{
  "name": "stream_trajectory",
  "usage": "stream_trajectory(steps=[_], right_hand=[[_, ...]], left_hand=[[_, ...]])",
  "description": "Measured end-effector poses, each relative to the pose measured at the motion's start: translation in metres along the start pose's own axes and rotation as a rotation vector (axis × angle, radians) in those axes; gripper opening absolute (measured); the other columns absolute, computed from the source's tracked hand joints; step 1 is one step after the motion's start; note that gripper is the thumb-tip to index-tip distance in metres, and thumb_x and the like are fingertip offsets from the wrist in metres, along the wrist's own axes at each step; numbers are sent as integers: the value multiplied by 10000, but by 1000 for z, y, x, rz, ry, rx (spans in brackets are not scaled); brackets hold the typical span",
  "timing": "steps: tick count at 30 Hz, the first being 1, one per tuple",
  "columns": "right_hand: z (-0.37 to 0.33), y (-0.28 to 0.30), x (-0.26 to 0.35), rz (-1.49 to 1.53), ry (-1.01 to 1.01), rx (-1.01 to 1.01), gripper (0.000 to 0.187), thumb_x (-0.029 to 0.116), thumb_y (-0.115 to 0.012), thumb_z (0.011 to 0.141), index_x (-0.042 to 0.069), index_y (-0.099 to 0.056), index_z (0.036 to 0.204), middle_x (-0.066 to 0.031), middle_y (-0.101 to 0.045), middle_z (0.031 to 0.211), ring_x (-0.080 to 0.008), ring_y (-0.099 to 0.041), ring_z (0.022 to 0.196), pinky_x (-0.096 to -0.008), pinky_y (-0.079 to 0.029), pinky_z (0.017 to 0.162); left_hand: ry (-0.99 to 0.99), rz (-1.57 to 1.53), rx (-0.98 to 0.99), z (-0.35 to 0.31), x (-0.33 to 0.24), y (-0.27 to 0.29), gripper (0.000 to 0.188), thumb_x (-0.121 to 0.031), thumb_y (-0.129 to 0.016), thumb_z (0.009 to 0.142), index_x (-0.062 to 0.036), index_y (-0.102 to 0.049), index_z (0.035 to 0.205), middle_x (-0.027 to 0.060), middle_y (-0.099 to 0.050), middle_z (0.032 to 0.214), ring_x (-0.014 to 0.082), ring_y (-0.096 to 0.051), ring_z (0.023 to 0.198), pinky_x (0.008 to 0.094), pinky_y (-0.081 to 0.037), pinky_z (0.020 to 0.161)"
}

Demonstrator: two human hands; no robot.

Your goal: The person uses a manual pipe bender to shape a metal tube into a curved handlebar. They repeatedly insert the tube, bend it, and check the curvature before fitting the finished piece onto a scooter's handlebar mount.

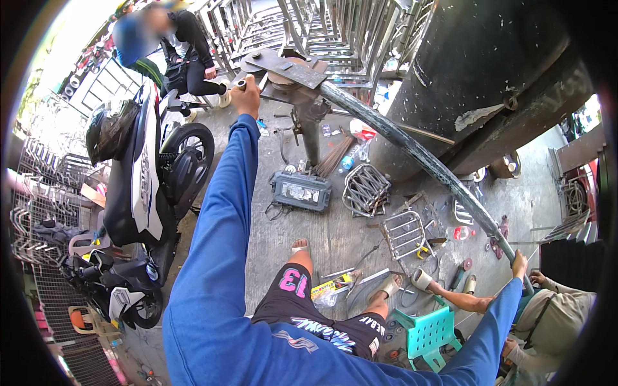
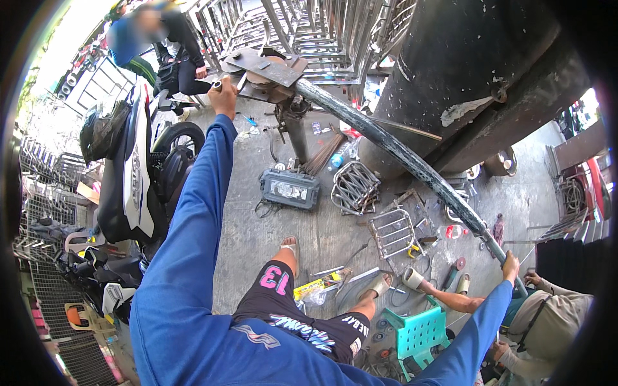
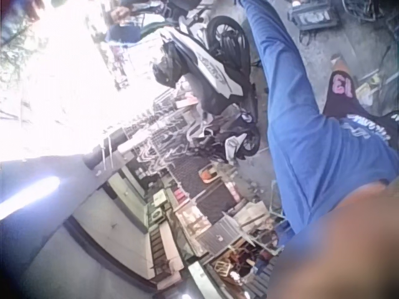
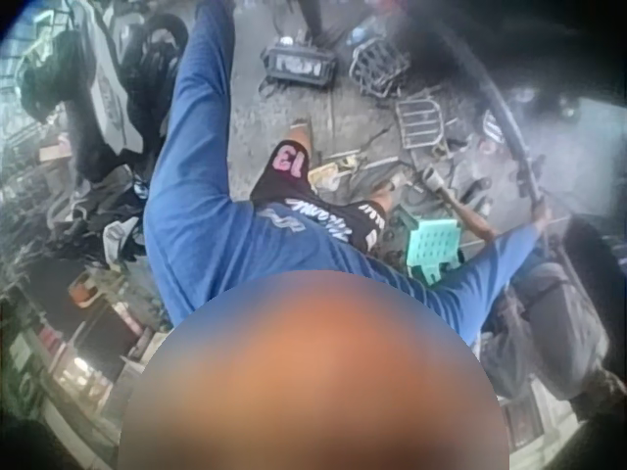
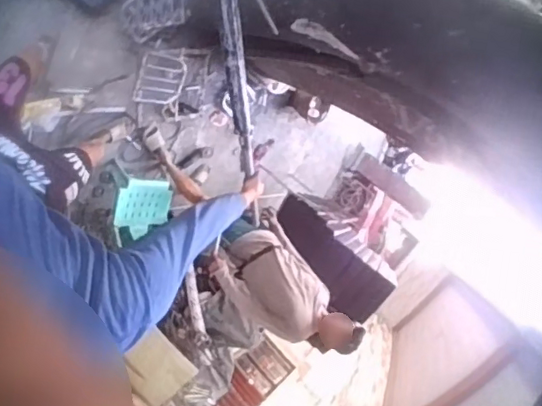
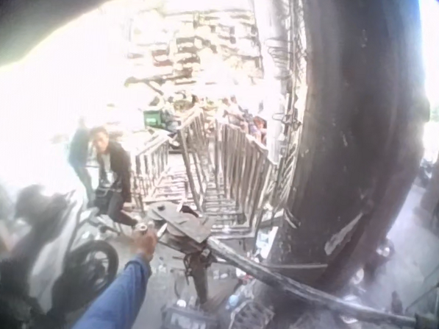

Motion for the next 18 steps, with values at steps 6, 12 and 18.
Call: stream_trajectory(steps=[6, 12, 18], right_hand=[[5, -24, -8, 129, -23, -70, 233, 120, -401, 1014, 26, -612, 1045, -261, -689, 1034, -419, -662, 1033, -518, -514, 859], [25, 16, 33, 573, -538, 223, 808, 648, -308, 997, -16, -617, 1341, -252, -624, 1344, -295, -553, 1303, -387, -369, 1100], [50, 44, 115, 768, -431, -4, 790, 615, -355, 997, -68, -646, 1265, -227, -677, 1241, -281, -595, 1169, -385, -413, 995]], left_hand=[[132, -18, 53, -4, 1, 5, 335, -264, -761, 915, -31, -665, 694, -23, -621, 611, 53, -541, 558, 271, -407, 511], [-113, 145, 107, -6, -16, 7, 324, -269, -751, 879, -13, -613, 735, 56, -534, 561, 113, -448, 549, 347, -422, 537], [-191, 6, 25, -15, -21, 12, 401, -321, -766, 850, -13, -580, 674, 11, -467, 529, 91, -404, 537, 340, -403, 526]])
Point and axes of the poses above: each hand's wrist, its own z-axis towards the middle knuckle, its own y-axis out of the back of the hand, x = y × z, the point moved 4 cm from there along z, towards the middle knuckle
